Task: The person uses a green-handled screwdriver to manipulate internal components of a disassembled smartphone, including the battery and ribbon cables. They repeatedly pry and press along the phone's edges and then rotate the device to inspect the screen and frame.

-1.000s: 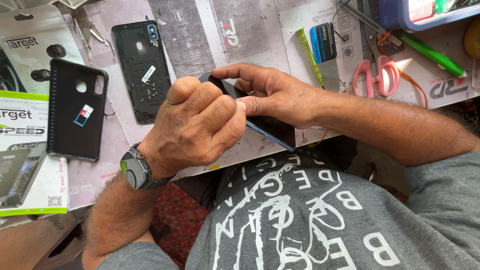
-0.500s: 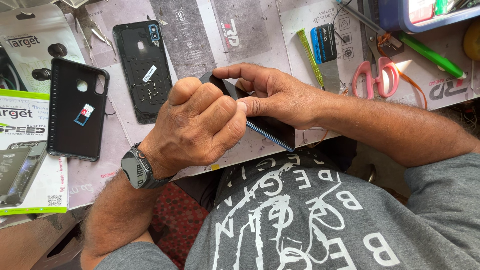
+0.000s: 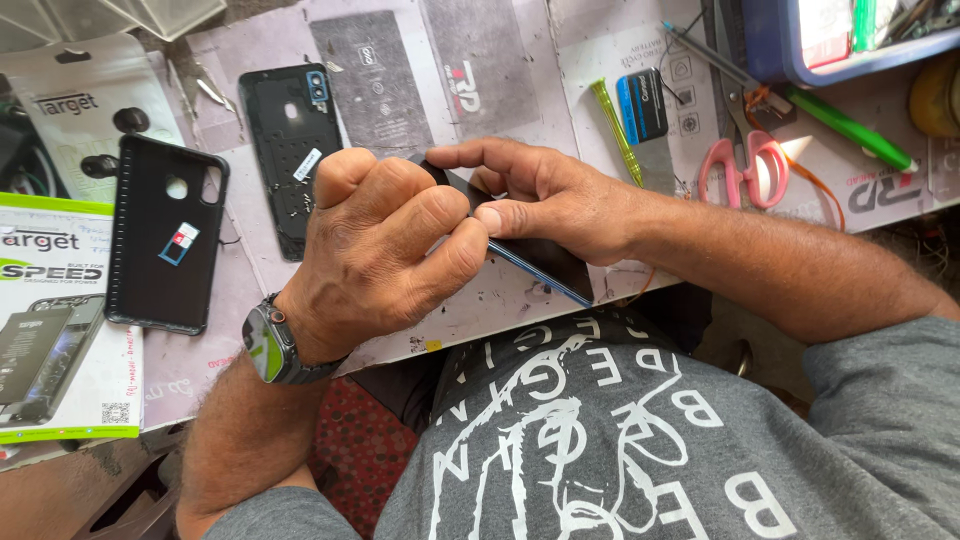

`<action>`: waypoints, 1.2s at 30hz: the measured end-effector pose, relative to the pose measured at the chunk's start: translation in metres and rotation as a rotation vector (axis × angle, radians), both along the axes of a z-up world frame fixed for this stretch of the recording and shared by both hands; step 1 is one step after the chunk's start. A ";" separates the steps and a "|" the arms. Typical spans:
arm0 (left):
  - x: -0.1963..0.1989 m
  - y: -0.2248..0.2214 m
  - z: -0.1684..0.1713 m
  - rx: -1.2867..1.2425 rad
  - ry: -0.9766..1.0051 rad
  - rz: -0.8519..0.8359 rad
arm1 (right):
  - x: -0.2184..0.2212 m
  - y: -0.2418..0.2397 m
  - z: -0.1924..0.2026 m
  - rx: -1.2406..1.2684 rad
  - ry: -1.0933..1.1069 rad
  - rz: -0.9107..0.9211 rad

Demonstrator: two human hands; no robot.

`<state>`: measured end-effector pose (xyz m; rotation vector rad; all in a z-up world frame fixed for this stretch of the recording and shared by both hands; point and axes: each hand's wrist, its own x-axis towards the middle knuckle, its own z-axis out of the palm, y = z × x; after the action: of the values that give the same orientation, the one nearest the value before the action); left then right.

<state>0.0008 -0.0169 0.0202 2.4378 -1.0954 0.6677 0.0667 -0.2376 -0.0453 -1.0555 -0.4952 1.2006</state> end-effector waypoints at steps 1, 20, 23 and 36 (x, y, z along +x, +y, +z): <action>0.000 0.000 0.001 -0.005 -0.001 0.013 | 0.001 0.001 0.001 0.015 0.041 0.005; 0.008 0.019 -0.023 -0.561 0.390 0.065 | 0.003 -0.004 -0.001 0.142 0.267 -0.026; 0.008 0.017 -0.026 -0.571 0.419 0.050 | 0.001 -0.003 -0.005 0.161 0.224 -0.035; 0.006 0.015 -0.028 -0.594 0.514 0.072 | 0.001 -0.004 -0.008 0.104 0.150 -0.093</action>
<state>0.0071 -0.0018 -0.0080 1.9660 -0.5110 0.2920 0.0677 -0.2415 -0.0533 -0.8830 -0.3836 1.1489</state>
